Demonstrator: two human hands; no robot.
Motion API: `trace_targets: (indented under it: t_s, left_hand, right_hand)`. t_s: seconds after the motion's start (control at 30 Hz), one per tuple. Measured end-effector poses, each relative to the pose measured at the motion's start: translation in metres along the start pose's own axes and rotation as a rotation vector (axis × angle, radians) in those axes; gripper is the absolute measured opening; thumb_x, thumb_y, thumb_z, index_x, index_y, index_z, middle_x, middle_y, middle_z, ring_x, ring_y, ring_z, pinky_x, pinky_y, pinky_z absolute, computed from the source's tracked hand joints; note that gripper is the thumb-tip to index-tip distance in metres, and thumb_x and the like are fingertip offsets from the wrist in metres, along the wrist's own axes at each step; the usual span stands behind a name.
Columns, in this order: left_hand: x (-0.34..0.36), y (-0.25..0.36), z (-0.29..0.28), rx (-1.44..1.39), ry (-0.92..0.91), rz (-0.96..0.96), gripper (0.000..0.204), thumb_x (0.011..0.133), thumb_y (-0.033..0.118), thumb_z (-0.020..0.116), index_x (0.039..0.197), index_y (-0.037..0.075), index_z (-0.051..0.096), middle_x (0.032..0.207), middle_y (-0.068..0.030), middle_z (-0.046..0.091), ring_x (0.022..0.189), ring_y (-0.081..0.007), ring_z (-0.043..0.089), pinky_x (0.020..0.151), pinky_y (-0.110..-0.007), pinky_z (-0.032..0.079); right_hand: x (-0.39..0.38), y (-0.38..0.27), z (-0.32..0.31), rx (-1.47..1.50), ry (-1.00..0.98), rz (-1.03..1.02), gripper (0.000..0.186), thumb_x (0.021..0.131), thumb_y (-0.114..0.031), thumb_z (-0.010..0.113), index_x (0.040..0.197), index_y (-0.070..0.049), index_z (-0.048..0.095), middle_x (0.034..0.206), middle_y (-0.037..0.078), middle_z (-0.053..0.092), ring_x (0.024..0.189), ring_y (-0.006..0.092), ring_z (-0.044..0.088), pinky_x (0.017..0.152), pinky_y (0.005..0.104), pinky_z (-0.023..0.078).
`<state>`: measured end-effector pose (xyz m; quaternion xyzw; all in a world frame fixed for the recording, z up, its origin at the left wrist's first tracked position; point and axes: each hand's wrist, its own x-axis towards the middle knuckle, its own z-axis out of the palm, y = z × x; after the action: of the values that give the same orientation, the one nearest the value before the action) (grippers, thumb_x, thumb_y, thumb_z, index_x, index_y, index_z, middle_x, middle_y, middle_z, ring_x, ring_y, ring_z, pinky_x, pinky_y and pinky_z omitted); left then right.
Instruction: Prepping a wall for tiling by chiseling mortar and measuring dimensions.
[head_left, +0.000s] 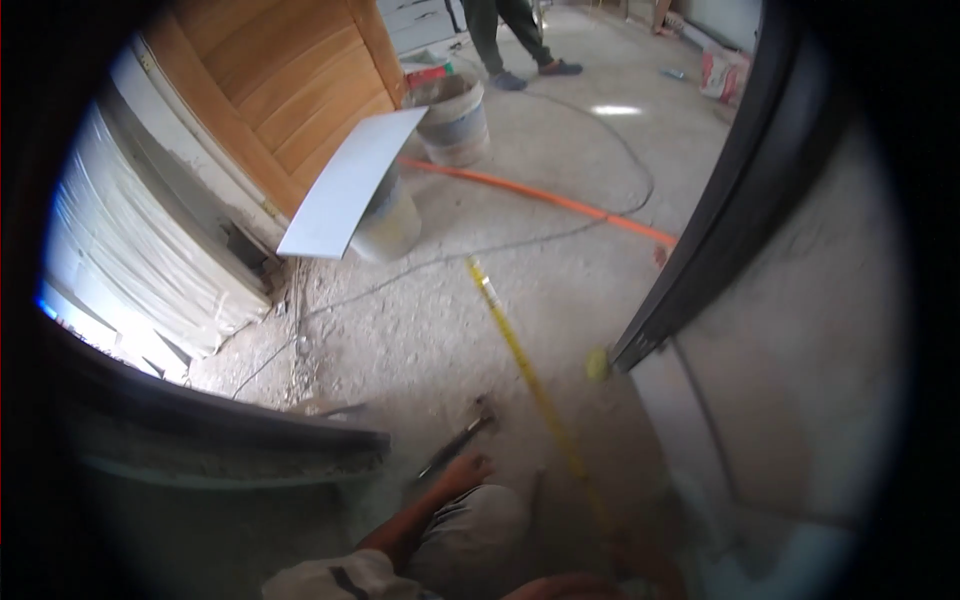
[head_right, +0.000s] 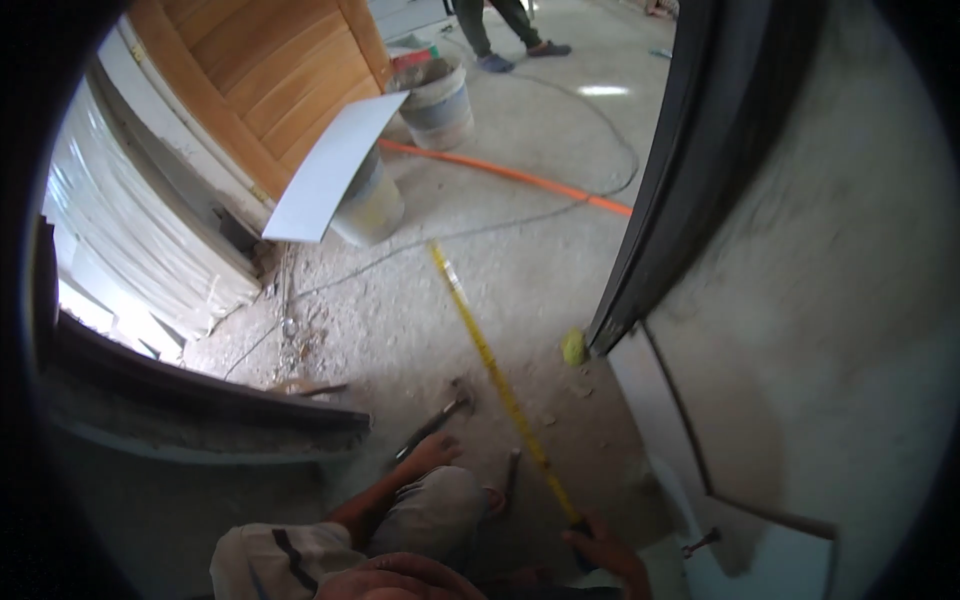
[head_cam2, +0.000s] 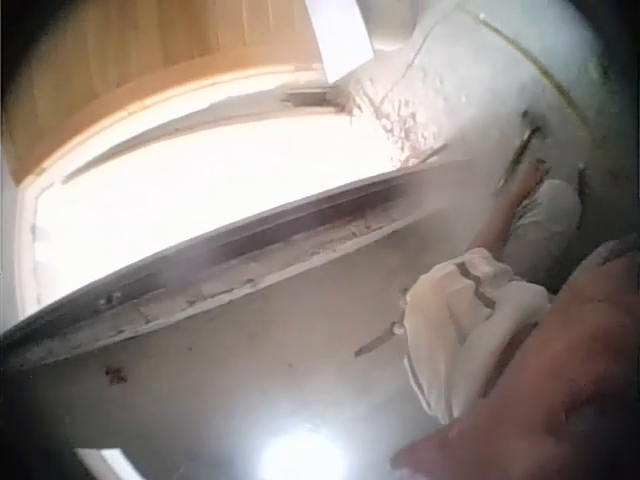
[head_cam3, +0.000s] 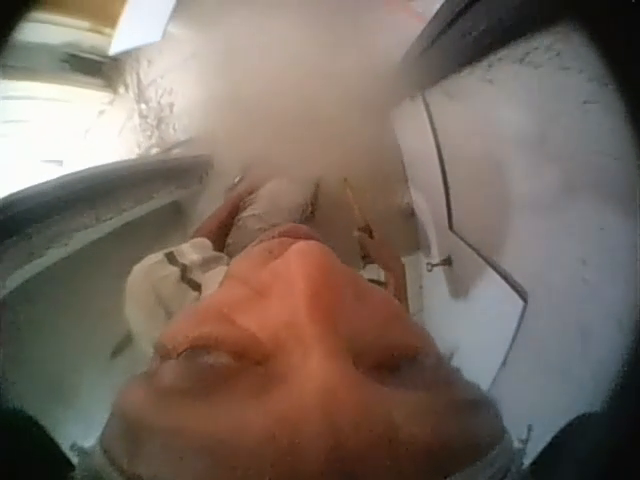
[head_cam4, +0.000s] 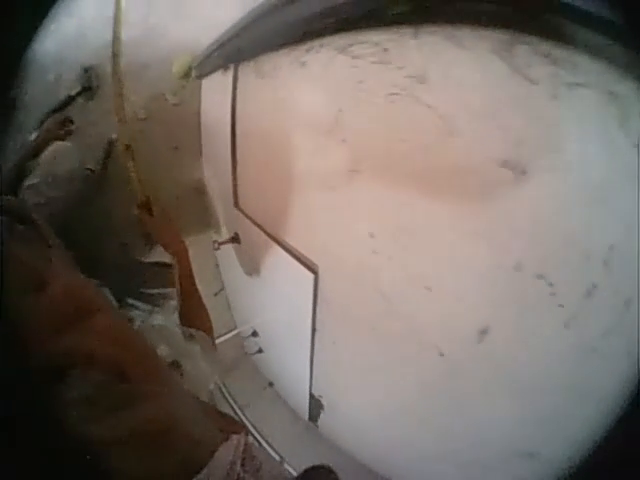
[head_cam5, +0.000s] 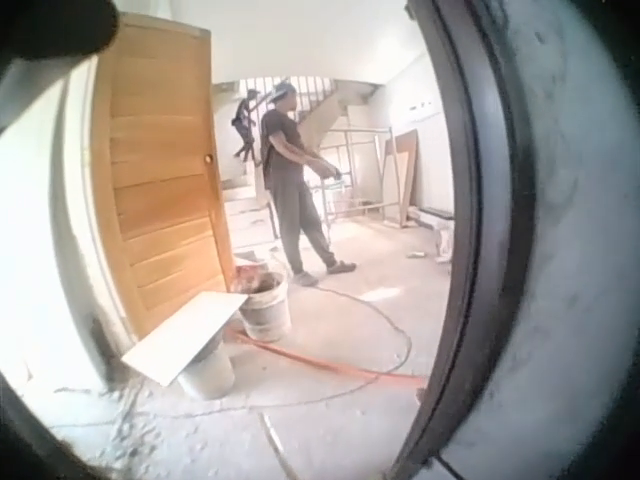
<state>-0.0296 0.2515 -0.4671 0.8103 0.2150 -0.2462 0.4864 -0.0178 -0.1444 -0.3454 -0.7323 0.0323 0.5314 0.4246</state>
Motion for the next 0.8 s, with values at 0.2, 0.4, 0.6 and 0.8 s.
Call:
trace_targets:
  t_s: [0.2, 0.4, 0.6, 0.8]
  left_hand:
    - [-0.088, 0.025, -0.084, -0.163, 0.259, -0.124, 0.036, 0.088, 0.032, 0.058, 0.088, -0.003, 0.066, 0.068, -0.0096, 0.062, 0.058, -0.0186, 0.061, 0.054, -0.033, 0.048]
    - [-0.189, 0.183, -0.196, -0.745, 0.261, -0.271, 0.035, 0.093, 0.032, 0.054, 0.086, -0.001, 0.064, 0.067, -0.0053, 0.059, 0.053, -0.0128, 0.056, 0.045, -0.025, 0.041]
    - [-0.215, 0.273, -0.29, -1.061, 0.419, -0.24, 0.043, 0.094, 0.038, 0.053, 0.088, -0.003, 0.064, 0.069, -0.0074, 0.06, 0.05, -0.0134, 0.053, 0.043, -0.025, 0.039]
    - [-0.205, 0.35, -0.366, -0.954, 0.509, -0.095, 0.037, 0.093, 0.032, 0.054, 0.093, -0.003, 0.063, 0.072, -0.0076, 0.062, 0.052, -0.0128, 0.057, 0.044, -0.024, 0.04]
  right_hand:
    - [-0.05, -0.073, 0.058, 0.047, -0.073, -0.076, 0.072, 0.084, -0.05, 0.064, 0.131, -0.002, 0.042, 0.117, 0.013, 0.057, 0.109, 0.0214, 0.052, 0.094, 0.0339, 0.042]
    - [-0.138, -0.252, 0.099, 0.293, -0.229, -0.106, 0.064, 0.086, -0.043, 0.063, 0.132, -0.004, 0.042, 0.116, 0.011, 0.056, 0.106, 0.0221, 0.054, 0.094, 0.0339, 0.042]
    - [-0.078, -0.288, 0.119, 0.097, -0.002, -0.695, 0.065, 0.087, -0.039, 0.062, 0.135, -0.001, 0.039, 0.124, 0.015, 0.054, 0.116, 0.0247, 0.049, 0.099, 0.0336, 0.038]
    - [-0.079, -0.415, 0.07, -0.028, -0.013, -0.444, 0.06, 0.084, -0.038, 0.065, 0.127, -0.001, 0.048, 0.119, 0.014, 0.056, 0.113, 0.0243, 0.051, 0.096, 0.0318, 0.039]
